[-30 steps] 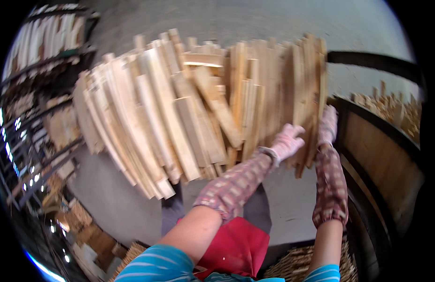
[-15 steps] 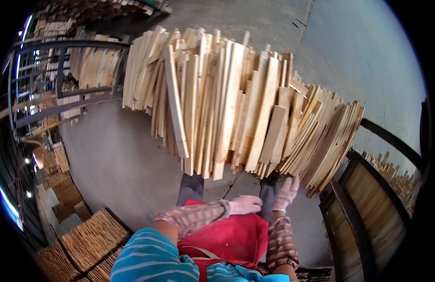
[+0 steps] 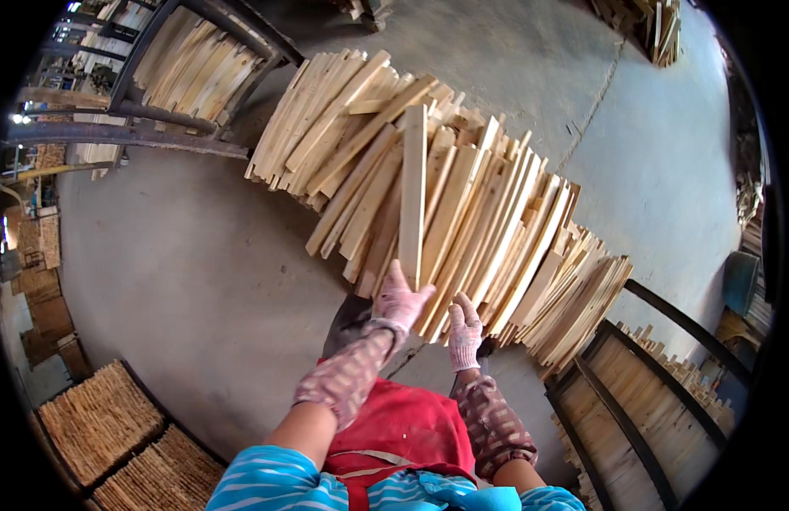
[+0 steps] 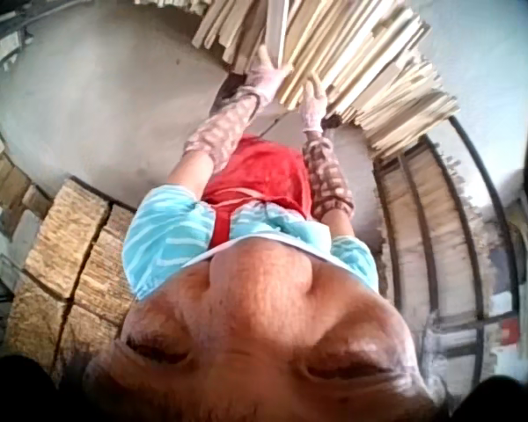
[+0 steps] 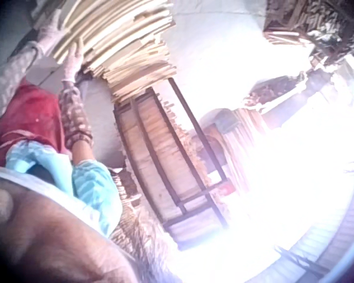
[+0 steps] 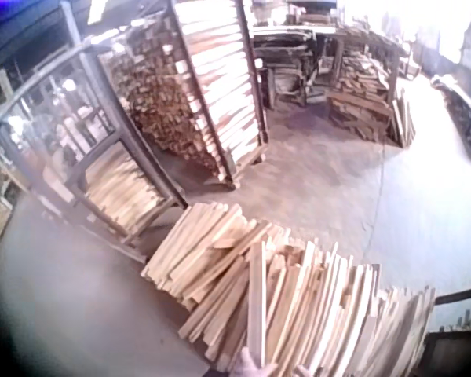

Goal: The person picks up wooden planks from a pile and stacks them onto a metal rack. They walk through the workshop to retrieve more planks and continue stacking them in an organized manner.

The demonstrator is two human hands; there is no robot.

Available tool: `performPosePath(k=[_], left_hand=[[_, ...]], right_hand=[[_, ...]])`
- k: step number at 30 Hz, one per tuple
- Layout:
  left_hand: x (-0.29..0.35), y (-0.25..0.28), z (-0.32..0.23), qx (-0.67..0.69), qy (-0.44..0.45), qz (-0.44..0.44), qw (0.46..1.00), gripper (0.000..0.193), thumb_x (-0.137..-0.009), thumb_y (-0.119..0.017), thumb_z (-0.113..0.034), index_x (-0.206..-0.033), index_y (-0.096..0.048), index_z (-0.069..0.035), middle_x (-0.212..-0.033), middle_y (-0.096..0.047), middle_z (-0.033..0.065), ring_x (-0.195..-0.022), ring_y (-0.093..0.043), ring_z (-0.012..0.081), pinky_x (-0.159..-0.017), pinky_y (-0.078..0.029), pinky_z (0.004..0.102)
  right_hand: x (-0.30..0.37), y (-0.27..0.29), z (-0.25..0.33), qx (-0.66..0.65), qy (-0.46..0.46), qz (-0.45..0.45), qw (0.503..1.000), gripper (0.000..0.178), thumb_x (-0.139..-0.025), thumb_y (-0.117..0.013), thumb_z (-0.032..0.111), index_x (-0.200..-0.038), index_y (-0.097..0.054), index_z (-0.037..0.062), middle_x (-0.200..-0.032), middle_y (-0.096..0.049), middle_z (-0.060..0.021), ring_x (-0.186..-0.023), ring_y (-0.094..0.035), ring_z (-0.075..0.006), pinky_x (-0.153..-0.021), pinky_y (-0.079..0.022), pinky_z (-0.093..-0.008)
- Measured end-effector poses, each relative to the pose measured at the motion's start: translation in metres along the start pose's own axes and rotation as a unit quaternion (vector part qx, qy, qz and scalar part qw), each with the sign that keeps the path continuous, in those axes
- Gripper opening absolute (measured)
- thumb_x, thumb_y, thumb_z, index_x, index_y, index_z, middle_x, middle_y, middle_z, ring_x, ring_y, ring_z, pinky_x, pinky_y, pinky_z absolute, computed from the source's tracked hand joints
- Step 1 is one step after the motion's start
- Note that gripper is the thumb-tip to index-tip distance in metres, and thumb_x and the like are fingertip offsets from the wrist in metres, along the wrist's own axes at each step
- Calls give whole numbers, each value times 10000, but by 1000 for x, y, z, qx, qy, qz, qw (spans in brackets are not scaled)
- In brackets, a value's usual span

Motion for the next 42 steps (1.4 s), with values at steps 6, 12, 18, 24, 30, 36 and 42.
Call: performPosePath(k=[6,12,18,24,30,36,42], left_hand=[[-20,39,16,68,78,144,984,955,-775,-763,-321,-1560,-263,-110,-1470,-459,235,-1351,-471,407,-1135,-401,458],[-8,230,179,132,-117,-8,984,793,-815,-735,-262,-1506,-354,-187,-1321,-573,215,-1213,-580,418,-990,-497,506],[199,341,421,214,340,115,909,465,-768,-729,-260,-1176,-655,-50,-1059,-713,208,-944,-690,351,-828,-552,466],[365,253,547,397,493,-80,770,462,-819,-711,-306,-1208,-665,-60,-1038,-734,162,-891,-702,304,-800,-558,453],[362,208,606,535,568,-144,609,452,-839,-717,-338,-1192,-687,-58,-1035,-738,165,-929,-701,308,-822,-556,448],[266,341,700,593,531,-259,546,447,-859,-724,-370,-1176,-709,-55,-1031,-742,169,-967,-699,312,-844,-555,443],[156,695,774,436,353,-498,661,485,-823,-739,-349,-1159,-690,-3,-999,-746,182,-924,-711,268,-816,-555,399]], right_hand=[[19,-75,23,-33,4,-41,999,427,-1009,-603,188,-1360,-585,-54,-1298,-670,-142,-1208,-620,-210,-1047,-473,-307],[91,-191,74,125,-37,100,986,390,-990,-615,207,-1292,-638,-39,-1125,-711,-98,-1045,-655,-160,-926,-525,-280],[120,-288,86,27,4,240,970,356,-1009,-630,217,-1285,-651,-7,-1021,-718,-52,-836,-653,-136,-727,-528,-269],[136,-348,123,196,60,320,925,274,-994,-594,184,-1160,-708,-1,-804,-627,29,-695,-548,-79,-619,-454,-235],[149,-432,88,351,-33,312,882,198,-932,-654,219,-1016,-717,51,-779,-657,-64,-712,-615,-178,-653,-496,-324],[276,-719,90,477,436,529,550,276,-935,-653,205,-1156,-713,51,-911,-721,-108,-859,-688,-185,-785,-554,-336],[498,-1015,259,242,413,614,628,289,-972,-673,197,-1179,-699,-3,-1063,-736,-121,-1004,-687,-196,-898,-544,-329]])
Point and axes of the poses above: each hand's wrist, its own x-axis away from the middle knuckle, its own y-axis out of the back of the hand, z = x × y, the point moved 9 cm from there along -x, towards the middle knuckle
